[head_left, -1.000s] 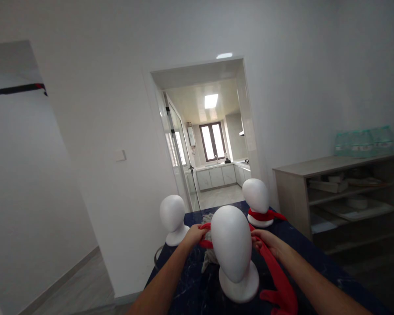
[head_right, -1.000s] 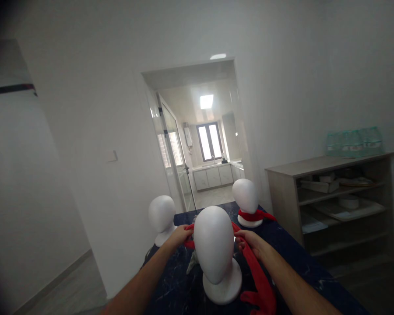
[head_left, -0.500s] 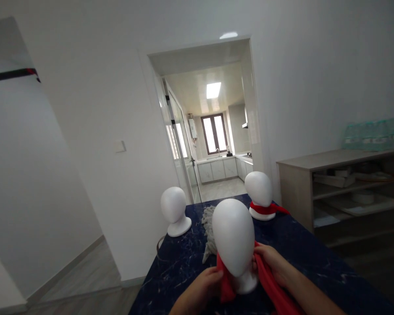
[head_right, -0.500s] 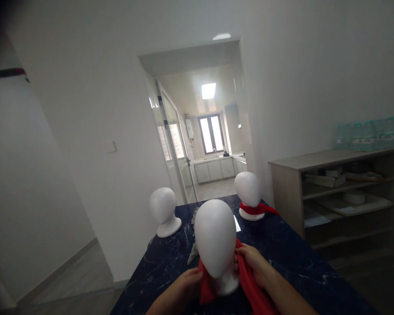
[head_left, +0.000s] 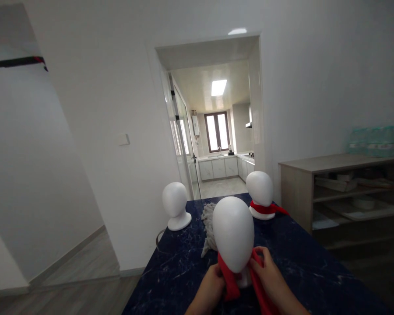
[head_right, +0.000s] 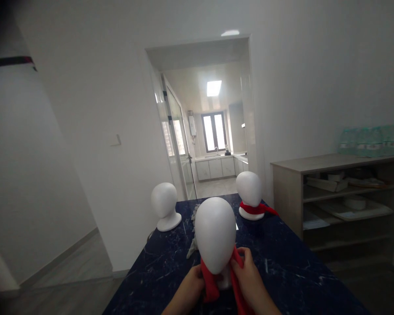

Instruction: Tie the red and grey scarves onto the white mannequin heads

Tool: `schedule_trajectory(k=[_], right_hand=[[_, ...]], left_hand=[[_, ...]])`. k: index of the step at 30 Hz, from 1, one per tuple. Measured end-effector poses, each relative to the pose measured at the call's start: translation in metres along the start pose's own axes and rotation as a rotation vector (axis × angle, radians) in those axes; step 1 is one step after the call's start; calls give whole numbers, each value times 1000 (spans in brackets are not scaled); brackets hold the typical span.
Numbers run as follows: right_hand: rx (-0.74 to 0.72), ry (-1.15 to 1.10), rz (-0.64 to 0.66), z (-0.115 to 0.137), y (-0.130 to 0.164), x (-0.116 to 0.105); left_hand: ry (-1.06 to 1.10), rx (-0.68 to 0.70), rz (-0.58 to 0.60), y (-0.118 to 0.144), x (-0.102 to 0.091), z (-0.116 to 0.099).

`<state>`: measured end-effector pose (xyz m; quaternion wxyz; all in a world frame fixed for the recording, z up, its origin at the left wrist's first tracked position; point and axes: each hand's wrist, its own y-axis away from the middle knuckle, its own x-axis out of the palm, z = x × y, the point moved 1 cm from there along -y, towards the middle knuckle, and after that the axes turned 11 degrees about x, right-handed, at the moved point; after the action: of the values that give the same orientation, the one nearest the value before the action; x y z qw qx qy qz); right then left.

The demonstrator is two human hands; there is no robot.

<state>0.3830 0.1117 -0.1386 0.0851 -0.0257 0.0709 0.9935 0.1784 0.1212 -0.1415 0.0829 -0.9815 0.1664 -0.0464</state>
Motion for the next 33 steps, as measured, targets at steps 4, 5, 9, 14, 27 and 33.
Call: schedule_trajectory(k=[4, 5, 9, 14, 27, 33], right_hand=[[-198, 201, -27, -7, 27, -4], [-231, 257, 2, -9, 31, -3], [-351, 429, 86, -11, 40, 7], [-375, 378, 147, 4, 43, 18], [-148, -154, 242, -15, 27, 43], [-102, -97, 224, -13, 28, 40]], left_hand=[[-1, -1, -12, -2, 1, 3], [7, -18, -6, -3, 1, 3], [10, -43, 36, -4, -4, 0], [-103, -14, 75, -1, -3, -15], [-230, 99, 198, 7, 14, -35], [-362, 136, 175, 4, 15, -25]])
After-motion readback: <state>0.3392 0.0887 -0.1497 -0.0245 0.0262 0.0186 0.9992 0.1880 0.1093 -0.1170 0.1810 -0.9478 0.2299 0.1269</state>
